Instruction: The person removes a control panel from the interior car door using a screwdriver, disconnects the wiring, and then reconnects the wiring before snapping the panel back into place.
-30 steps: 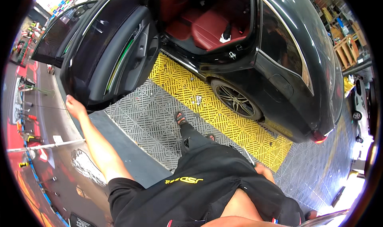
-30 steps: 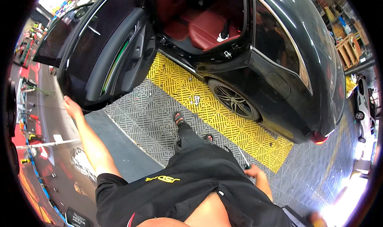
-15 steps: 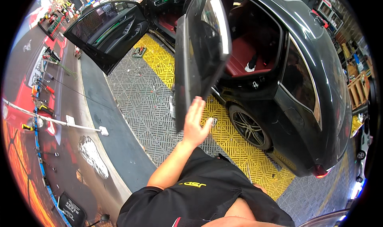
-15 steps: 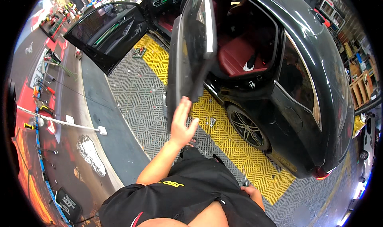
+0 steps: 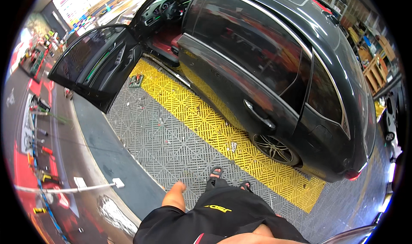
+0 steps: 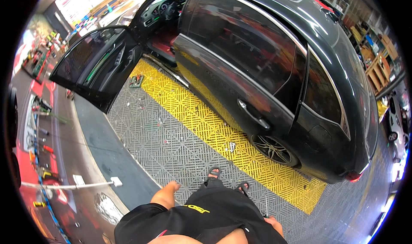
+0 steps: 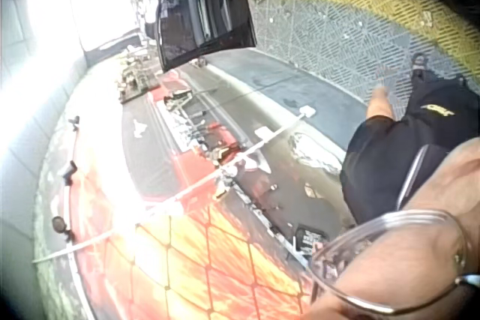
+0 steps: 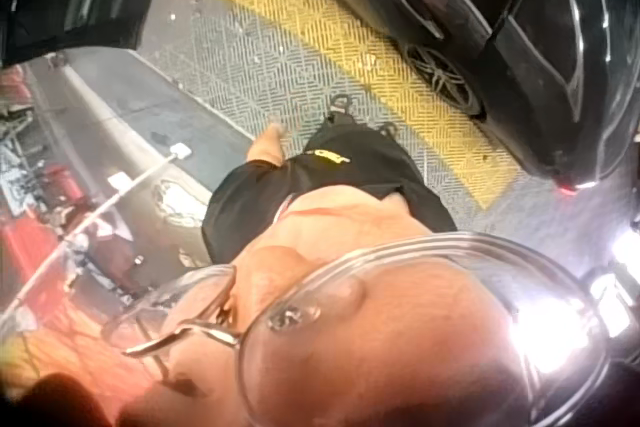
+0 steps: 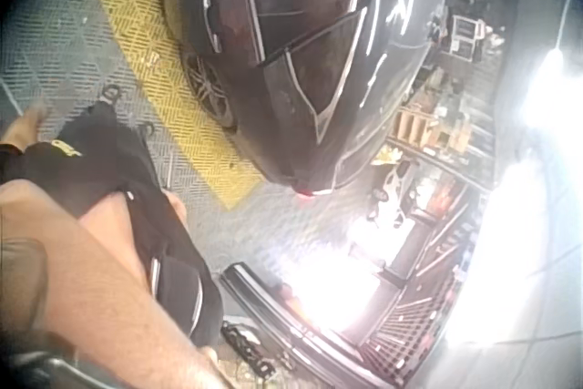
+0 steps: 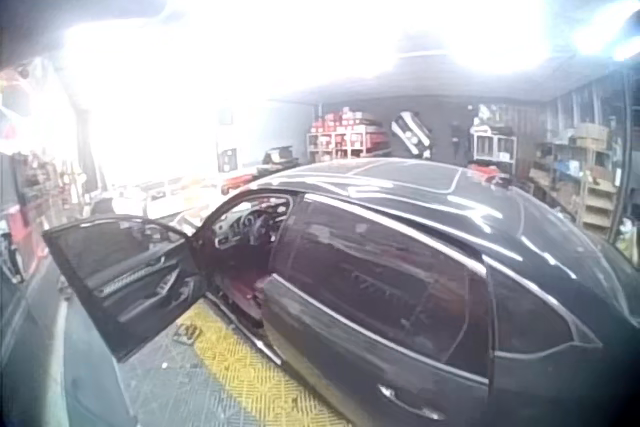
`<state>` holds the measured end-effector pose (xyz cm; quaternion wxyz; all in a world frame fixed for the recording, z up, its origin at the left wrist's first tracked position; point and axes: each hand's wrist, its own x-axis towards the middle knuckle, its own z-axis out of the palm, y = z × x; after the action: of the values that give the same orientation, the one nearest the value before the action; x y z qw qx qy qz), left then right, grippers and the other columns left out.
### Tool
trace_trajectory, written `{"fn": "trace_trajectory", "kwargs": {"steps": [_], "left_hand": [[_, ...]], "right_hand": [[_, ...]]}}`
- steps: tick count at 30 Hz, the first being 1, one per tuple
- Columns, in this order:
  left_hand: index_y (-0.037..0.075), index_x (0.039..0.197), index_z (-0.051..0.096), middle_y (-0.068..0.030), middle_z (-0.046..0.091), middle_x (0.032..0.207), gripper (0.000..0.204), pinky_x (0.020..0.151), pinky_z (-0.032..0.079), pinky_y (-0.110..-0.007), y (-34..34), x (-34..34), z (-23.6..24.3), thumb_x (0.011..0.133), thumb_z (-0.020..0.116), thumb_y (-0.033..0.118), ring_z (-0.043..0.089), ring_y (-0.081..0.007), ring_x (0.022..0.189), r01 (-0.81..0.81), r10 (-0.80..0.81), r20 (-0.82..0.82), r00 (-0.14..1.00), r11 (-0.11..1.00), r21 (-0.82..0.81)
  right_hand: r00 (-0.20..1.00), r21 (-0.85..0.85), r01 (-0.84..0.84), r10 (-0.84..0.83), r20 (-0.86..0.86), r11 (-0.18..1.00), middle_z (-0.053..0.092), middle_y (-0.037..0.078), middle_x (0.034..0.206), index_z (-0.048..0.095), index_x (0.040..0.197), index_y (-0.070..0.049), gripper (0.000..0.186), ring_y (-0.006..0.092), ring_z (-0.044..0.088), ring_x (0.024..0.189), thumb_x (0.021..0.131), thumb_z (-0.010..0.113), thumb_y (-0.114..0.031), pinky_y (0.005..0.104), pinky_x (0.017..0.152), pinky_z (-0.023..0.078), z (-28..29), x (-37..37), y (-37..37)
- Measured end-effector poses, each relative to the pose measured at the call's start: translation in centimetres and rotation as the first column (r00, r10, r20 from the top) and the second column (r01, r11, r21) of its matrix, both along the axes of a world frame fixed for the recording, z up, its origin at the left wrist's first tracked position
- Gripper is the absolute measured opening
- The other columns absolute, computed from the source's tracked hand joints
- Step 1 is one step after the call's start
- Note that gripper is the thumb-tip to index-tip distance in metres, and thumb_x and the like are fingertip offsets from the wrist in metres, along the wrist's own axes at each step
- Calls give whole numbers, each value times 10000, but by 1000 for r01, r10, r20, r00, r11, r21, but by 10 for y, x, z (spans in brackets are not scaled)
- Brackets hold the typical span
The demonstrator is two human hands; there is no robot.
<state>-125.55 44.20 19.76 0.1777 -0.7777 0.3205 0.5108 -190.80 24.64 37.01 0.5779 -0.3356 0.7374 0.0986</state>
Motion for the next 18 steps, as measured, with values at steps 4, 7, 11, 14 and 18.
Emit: {"fn": "trace_trajectory", "kwargs": {"steps": [4,7,11,14,18], "left_hand": [[53,1313,665,-193,614,1384,526,1090,467,-457,7,-4,-9,926,573,398,596,-347,1278,197,-196,13,980,980,-1],[42,1184,731,-210,671,1278,481,1057,488,-449,-48,8,-3,915,571,408,635,-356,1210,79,-77,26,997,994,-72],[31,1077,753,-211,718,1148,463,1009,512,-446,-178,1,32,923,540,412,671,-366,1125,30,0,74,997,918,-396],[35,1214,696,-199,712,1187,471,1008,512,-450,-287,-75,66,937,588,401,671,-376,1123,-85,117,10,993,771,-631],[15,1251,673,-217,716,1178,454,975,529,-404,-340,-160,71,953,616,353,691,-323,1121,-122,-38,-184,982,614,-780]], "right_hand": [[989,21,131,-129,-67,991,711,207,1099,597,1303,35,754,286,690,882,725,850,-377,428,788,551,8,-21,36],[982,53,179,-176,-62,982,710,208,1099,597,1301,37,744,287,689,876,733,847,-375,430,782,550,2,-36,67],[974,71,224,-226,10,972,708,210,1099,598,1298,39,732,288,687,867,744,842,-373,433,775,549,-26,-71,123],[924,13,380,-380,54,925,664,222,1181,540,1343,58,794,310,647,971,750,847,-371,448,831,528,-42,-115,162],[712,-129,702,-693,116,700,564,241,1391,372,1490,103,1024,349,560,1245,738,881,-372,479,985,470,-32,-124,123]]}}
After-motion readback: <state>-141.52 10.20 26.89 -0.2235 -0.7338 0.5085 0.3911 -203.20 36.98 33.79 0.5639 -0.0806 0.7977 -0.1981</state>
